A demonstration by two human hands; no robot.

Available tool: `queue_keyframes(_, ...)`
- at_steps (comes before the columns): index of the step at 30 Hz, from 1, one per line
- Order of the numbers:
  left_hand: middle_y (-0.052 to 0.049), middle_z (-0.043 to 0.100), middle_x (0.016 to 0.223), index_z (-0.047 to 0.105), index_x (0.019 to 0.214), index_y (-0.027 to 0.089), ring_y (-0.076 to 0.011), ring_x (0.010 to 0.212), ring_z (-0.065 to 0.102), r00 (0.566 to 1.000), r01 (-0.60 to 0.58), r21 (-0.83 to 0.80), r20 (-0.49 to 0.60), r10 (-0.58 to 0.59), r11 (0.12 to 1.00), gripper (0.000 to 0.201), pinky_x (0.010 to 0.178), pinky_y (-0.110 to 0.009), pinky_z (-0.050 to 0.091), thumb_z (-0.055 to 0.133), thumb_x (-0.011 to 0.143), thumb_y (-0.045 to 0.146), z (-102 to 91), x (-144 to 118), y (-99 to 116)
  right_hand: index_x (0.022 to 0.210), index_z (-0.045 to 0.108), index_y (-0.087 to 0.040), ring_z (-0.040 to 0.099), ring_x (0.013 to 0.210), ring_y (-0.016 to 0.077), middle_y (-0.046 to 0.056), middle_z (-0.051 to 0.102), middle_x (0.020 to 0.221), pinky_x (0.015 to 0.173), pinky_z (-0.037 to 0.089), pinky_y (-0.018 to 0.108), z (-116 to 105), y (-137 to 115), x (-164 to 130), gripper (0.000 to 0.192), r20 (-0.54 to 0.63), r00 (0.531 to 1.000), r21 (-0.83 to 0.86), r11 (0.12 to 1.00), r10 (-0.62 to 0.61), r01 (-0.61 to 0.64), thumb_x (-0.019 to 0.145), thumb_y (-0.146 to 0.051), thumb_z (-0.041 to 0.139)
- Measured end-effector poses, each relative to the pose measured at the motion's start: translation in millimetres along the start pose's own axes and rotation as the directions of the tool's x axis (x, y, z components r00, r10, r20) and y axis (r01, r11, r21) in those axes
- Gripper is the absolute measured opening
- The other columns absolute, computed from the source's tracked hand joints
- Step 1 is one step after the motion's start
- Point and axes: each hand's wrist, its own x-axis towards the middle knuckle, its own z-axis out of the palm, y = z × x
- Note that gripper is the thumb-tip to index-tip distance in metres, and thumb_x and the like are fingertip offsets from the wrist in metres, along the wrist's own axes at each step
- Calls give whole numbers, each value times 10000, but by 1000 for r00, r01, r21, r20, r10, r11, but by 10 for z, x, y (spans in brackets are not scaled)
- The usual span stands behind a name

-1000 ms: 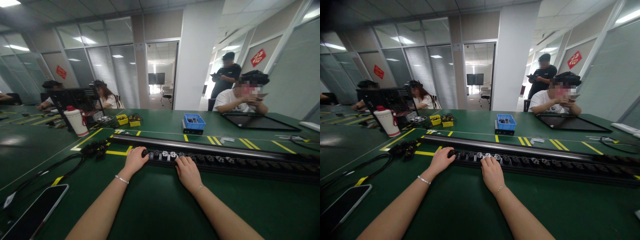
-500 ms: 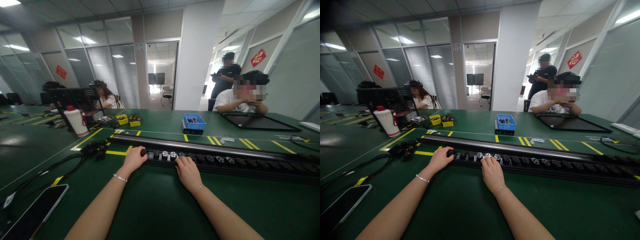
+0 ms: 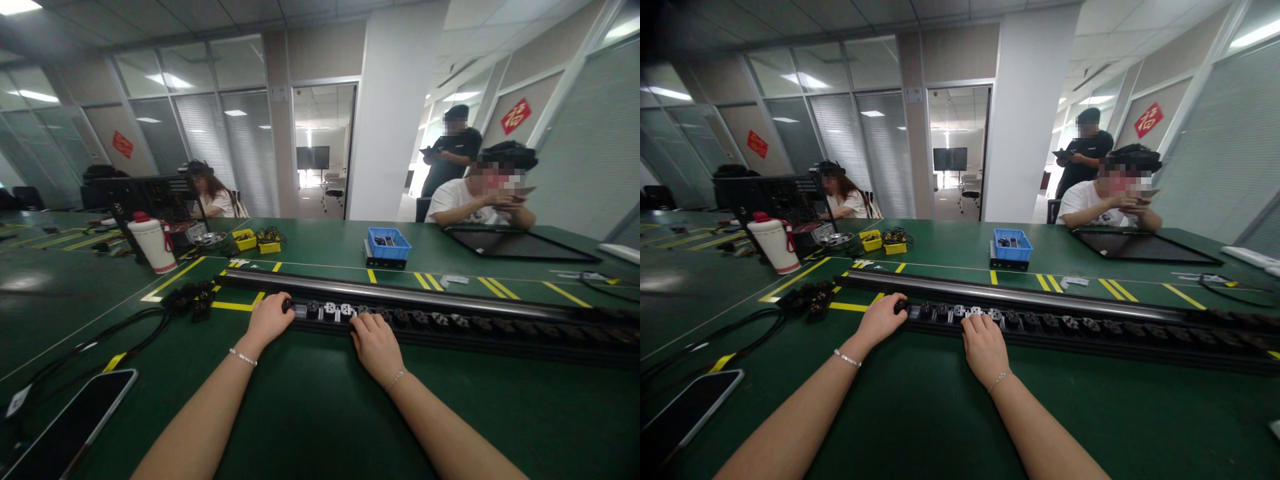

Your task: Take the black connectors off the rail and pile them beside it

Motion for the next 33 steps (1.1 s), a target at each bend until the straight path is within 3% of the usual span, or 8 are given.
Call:
queue_keyframes(8, -56, 645, 1000, 558, 1068, 225, -229, 928, 588, 999, 38, 21, -3, -38, 999, 327, 845, -364, 426, 469, 763, 301, -21, -5, 15, 960, 564, -198, 441, 860, 189, 62, 564, 926, 760, 347, 306, -3, -3, 9, 147, 10, 1000, 0, 1000, -1, 1, 826, -186, 503)
queue_keyframes(15, -59, 590, 1170, 585, 1050, 205, -234, 1133, 478, 993, -10, 32, -114, 14, 999, 331, 985, -371, 345, 489, 776, 363, 21, -37, -97, 957, 566, -195, 442, 859, 190, 60, 566, 934, 757, 345, 304, -16, -14, 17, 146, 19, 1000, 18, 1000, 1, -1, 830, -181, 496)
queue_keyframes(25, -74, 517, 1293, 588, 1086, 193, -251, 1215, 430, 995, 53, 4, -80, -52, 999, 391, 1031, -379, 318, 512, 770, 409, 87, -15, -188, 956, 563, -200, 441, 866, 188, 60, 563, 922, 756, 345, 303, -1, -12, 9, 145, 3, 1000, 0, 1000, 1, -1, 823, -184, 508)
queue_keyframes(33, -57, 558, 1245, 579, 1071, 213, -217, 1113, 520, 995, 74, -62, -61, -78, 995, 344, 950, -334, 394, 480, 775, 356, 83, -12, -212, 957, 568, -196, 435, 866, 199, 62, 561, 941, 761, 343, 310, -1, -19, 4, 150, 23, 1000, 30, 999, 13, -14, 831, -179, 489)
